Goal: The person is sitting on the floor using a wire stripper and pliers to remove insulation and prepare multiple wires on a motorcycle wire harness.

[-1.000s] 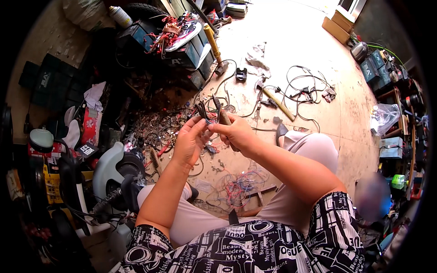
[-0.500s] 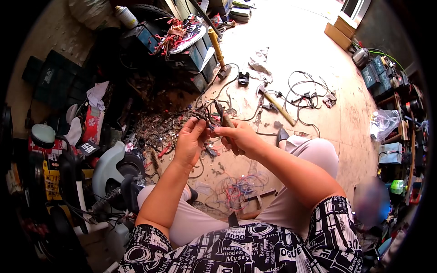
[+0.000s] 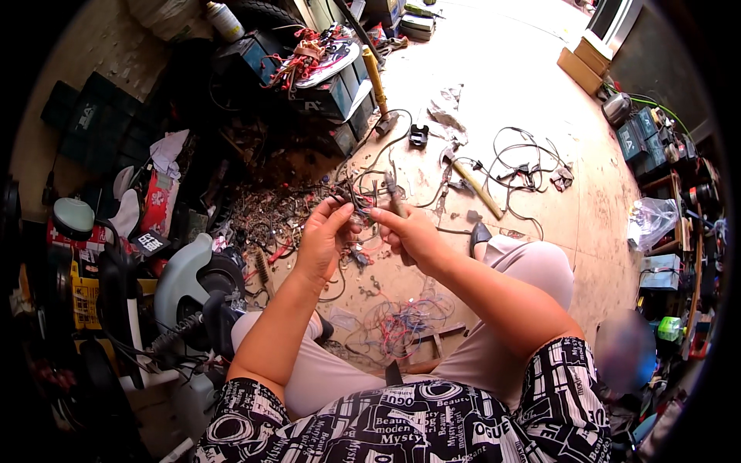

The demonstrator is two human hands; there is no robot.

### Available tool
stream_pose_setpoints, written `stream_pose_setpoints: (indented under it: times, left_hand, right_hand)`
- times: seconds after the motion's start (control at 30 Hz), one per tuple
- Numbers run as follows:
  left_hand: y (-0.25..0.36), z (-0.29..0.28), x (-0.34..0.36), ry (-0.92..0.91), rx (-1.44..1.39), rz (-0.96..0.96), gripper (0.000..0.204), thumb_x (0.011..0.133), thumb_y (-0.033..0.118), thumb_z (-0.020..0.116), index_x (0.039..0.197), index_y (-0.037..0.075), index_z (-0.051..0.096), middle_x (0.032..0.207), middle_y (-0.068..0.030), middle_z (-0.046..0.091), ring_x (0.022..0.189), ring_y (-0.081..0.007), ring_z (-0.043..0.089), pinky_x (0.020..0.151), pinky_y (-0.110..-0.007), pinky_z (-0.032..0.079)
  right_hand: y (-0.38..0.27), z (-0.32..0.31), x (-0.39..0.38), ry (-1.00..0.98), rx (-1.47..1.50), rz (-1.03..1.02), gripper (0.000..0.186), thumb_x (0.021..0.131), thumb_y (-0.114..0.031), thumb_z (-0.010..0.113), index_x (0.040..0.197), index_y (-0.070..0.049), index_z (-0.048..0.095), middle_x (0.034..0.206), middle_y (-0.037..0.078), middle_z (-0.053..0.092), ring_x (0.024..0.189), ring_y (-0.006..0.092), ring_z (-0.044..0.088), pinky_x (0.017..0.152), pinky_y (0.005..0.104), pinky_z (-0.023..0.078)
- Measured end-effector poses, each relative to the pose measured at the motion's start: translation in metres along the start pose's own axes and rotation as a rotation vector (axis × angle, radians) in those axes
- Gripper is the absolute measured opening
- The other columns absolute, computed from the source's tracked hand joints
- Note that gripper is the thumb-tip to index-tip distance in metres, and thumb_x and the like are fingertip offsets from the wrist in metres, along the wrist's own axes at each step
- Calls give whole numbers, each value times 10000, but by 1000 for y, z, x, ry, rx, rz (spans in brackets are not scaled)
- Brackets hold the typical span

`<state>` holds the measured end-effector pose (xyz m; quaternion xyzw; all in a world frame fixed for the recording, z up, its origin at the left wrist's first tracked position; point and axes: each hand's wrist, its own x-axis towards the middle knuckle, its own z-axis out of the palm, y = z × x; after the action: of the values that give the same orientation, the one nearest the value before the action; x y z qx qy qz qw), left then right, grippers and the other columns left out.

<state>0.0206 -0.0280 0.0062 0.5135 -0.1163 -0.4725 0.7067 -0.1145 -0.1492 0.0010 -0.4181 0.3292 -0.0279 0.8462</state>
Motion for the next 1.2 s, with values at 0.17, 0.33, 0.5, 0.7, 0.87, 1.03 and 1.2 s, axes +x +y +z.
stream_pose_setpoints:
  times: [0.17, 0.33, 0.5, 0.7, 0.87, 1.03, 1.2]
  left_hand:
    - [-3, 3, -1, -18, 329, 145, 111, 894, 107, 574, 975, 31, 579, 875, -18, 644, 645, -58, 531, 609, -213, 447]
    - [-13, 4, -1, -4, 555, 164, 136, 866, 136, 623, 911, 8, 628, 683, 28, 596, 571, -29, 484, 521, -198, 390]
    - [-20, 3, 3, -12, 504, 268, 170, 871, 161, 629, 900, -5, 647, 678, 31, 578, 538, -21, 453, 470, -199, 348]
    - [-5, 5, -1, -65, 582, 63, 194, 909, 154, 587, 967, -22, 644, 839, 9, 633, 759, -42, 546, 688, -190, 428]
    - [-14, 7, -2, -107, 476, 109, 218, 919, 203, 569, 906, -4, 634, 732, 17, 591, 635, -32, 480, 555, -206, 388]
    - [-21, 3, -5, -103, 509, 75, 213, 933, 207, 544, 846, 21, 599, 728, 23, 583, 619, -35, 449, 553, -208, 373]
    - [-20, 2, -7, -92, 451, -49, 200, 943, 217, 540, 948, 31, 615, 796, 55, 557, 700, -13, 445, 625, -186, 361]
  right_hand:
    - [-14, -1, -1, 198, -248, -420, 310, 821, -244, 700, 1012, -21, 600, 671, -41, 508, 564, 38, 423, 502, 207, 341]
    - [-9, -1, 5, 71, -381, -526, 289, 800, -199, 714, 1012, -23, 626, 686, -39, 518, 616, 41, 427, 544, 207, 348]
    - [-17, -8, 7, 126, -432, -291, 302, 787, -242, 730, 986, -34, 639, 691, -45, 522, 614, 44, 424, 535, 209, 342]
    - [-17, -4, 0, 31, -365, -140, 215, 806, -237, 712, 915, -63, 646, 721, -56, 532, 631, 41, 422, 557, 208, 336]
    - [-17, 0, -2, 42, -265, -157, 141, 812, -192, 684, 876, -83, 622, 690, -66, 505, 590, 30, 394, 510, 200, 283]
    - [-10, 1, 0, 138, -287, -150, 197, 784, -203, 715, 827, -95, 557, 640, -51, 445, 550, 54, 372, 504, 215, 291]
    - [-8, -2, 5, 174, -247, -151, 188, 807, -216, 691, 854, -78, 572, 633, -49, 444, 546, 57, 378, 499, 216, 293]
